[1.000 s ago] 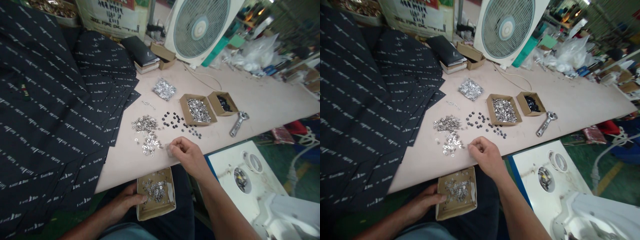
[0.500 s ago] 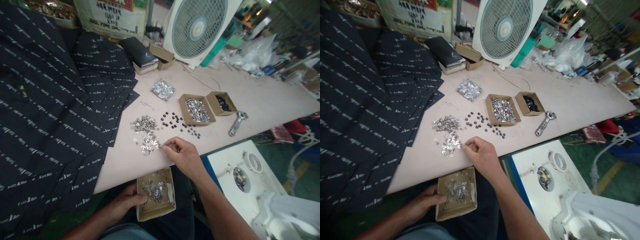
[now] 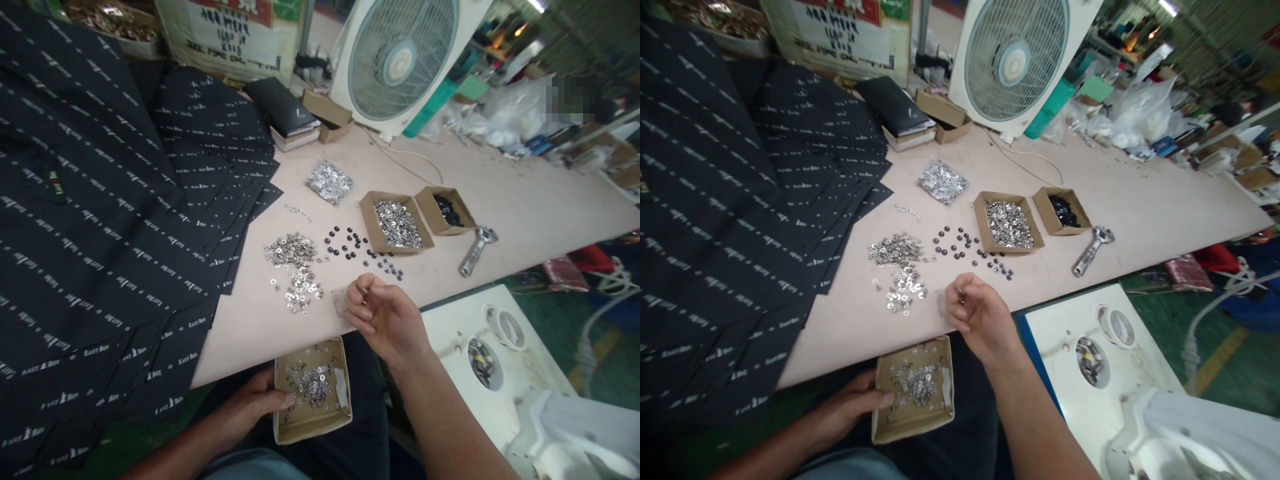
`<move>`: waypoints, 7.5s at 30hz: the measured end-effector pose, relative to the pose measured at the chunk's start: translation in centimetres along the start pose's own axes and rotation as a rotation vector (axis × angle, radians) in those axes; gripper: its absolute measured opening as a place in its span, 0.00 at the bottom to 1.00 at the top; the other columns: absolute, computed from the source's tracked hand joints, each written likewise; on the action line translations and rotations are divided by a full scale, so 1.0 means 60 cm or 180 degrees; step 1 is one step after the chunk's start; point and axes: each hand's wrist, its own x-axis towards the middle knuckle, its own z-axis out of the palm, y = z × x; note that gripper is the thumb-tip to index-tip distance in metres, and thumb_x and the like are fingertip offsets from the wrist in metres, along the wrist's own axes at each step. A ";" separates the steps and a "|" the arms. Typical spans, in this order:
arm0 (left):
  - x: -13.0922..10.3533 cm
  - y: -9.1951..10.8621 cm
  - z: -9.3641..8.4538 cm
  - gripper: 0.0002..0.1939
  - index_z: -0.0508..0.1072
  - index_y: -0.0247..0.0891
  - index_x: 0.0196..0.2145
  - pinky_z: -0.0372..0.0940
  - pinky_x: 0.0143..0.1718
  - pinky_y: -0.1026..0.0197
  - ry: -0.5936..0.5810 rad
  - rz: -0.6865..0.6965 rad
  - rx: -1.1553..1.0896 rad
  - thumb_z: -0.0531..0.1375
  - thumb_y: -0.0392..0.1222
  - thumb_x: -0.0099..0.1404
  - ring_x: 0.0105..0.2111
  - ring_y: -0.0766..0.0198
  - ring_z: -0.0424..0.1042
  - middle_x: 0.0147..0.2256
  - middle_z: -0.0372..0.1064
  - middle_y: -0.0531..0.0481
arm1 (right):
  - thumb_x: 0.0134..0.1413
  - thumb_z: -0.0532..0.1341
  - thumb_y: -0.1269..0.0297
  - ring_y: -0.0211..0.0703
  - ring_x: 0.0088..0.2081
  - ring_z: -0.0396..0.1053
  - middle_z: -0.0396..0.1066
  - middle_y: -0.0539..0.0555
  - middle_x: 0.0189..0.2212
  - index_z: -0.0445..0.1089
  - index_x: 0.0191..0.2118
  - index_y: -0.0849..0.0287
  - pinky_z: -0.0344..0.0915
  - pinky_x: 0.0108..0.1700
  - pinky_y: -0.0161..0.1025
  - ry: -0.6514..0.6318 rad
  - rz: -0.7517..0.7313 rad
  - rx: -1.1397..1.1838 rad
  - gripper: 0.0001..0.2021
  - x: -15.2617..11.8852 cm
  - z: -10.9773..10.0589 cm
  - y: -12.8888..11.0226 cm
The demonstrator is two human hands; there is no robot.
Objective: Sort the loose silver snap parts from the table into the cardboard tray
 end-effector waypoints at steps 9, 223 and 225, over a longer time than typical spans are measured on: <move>0.000 -0.001 0.000 0.29 0.73 0.36 0.61 0.62 0.62 0.44 -0.0076 0.0065 -0.0033 0.65 0.43 0.62 0.55 0.44 0.73 0.56 0.74 0.41 | 0.55 0.67 0.57 0.37 0.25 0.57 0.58 0.45 0.21 0.78 0.38 0.56 0.55 0.30 0.37 0.0318 -0.0881 -0.2815 0.10 0.017 0.014 0.013; 0.001 0.015 0.006 0.29 0.74 0.35 0.58 0.63 0.59 0.47 -0.0150 0.0116 0.0000 0.66 0.44 0.60 0.53 0.46 0.74 0.53 0.76 0.42 | 0.52 0.65 0.59 0.35 0.23 0.51 0.65 0.48 0.28 0.66 0.33 0.55 0.49 0.22 0.34 -0.0293 -0.0103 -0.0956 0.08 0.003 0.049 0.015; 0.000 0.015 0.006 0.29 0.74 0.36 0.58 0.62 0.60 0.47 -0.0112 0.0112 -0.0001 0.66 0.43 0.59 0.54 0.46 0.74 0.53 0.76 0.42 | 0.47 0.64 0.60 0.35 0.24 0.51 0.66 0.50 0.33 0.62 0.33 0.54 0.48 0.21 0.34 -0.0365 0.0060 -0.0358 0.10 -0.001 0.046 0.015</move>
